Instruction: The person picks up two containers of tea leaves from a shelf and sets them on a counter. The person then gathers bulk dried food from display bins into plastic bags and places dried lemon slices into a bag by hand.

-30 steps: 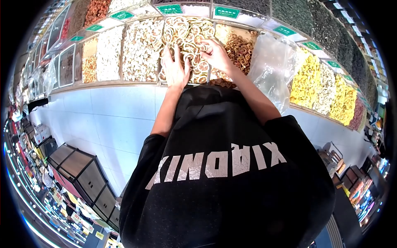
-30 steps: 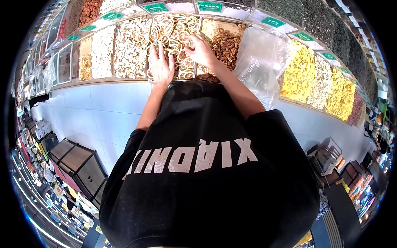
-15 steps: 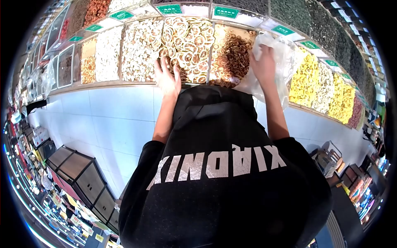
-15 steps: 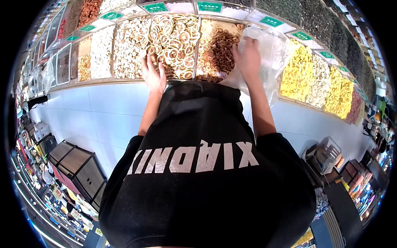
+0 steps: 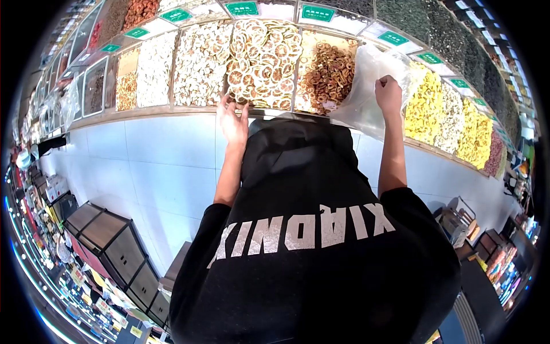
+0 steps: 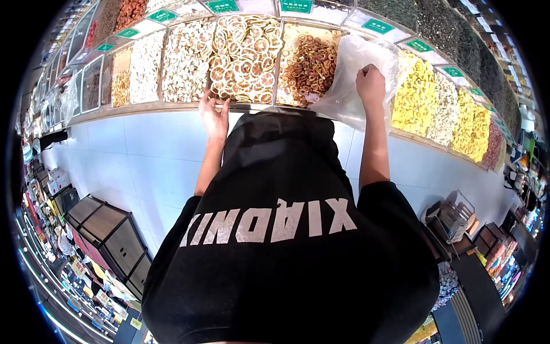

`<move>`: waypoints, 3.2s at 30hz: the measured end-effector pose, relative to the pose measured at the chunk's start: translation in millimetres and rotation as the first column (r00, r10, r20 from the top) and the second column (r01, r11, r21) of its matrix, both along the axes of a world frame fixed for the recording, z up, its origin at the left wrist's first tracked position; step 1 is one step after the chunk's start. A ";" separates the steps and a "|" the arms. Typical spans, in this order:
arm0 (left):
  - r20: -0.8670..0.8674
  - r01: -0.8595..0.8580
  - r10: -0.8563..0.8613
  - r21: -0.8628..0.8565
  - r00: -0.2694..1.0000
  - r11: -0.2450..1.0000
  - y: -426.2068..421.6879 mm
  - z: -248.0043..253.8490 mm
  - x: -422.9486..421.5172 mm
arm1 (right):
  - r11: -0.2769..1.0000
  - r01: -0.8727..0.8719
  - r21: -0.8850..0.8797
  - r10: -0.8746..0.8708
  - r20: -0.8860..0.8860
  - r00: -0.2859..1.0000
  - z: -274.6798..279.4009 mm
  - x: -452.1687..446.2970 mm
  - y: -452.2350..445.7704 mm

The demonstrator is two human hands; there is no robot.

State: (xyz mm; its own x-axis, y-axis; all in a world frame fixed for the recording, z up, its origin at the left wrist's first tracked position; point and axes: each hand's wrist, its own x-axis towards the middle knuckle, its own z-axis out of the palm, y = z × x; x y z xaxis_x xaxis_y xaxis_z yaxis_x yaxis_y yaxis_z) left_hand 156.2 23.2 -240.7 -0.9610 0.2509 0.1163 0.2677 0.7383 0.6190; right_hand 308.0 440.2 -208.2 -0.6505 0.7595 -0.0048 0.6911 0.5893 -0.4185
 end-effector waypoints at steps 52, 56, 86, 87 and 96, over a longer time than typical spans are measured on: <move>0.277 -0.045 0.023 0.076 0.961 0.996 -372.1 -46.5 19.7 | 0.825 -0.561 -0.068 0.563 0.005 0.827 13.8 -207.6 -351.2; 0.329 -0.069 0.050 0.046 0.943 0.997 -377.1 -44.4 21.1 | 0.795 -0.604 -0.046 0.603 0.154 0.782 21.5 -243.1 -342.7; 0.313 0.441 -0.470 0.161 0.826 0.883 -17.9 51.7 -259.9 | 0.903 0.150 -0.402 -0.152 0.026 0.988 74.0 -248.8 -229.5; 0.305 0.461 -0.464 0.085 0.832 0.883 -8.3 52.5 -267.2 | 0.978 0.099 -0.181 -0.116 -0.084 0.990 72.6 -245.4 -228.0; 0.213 0.529 -0.496 -0.139 0.842 0.837 23.0 31.7 -279.9 | 0.913 -0.396 -0.102 0.382 -0.132 0.915 14.3 -339.1 -264.9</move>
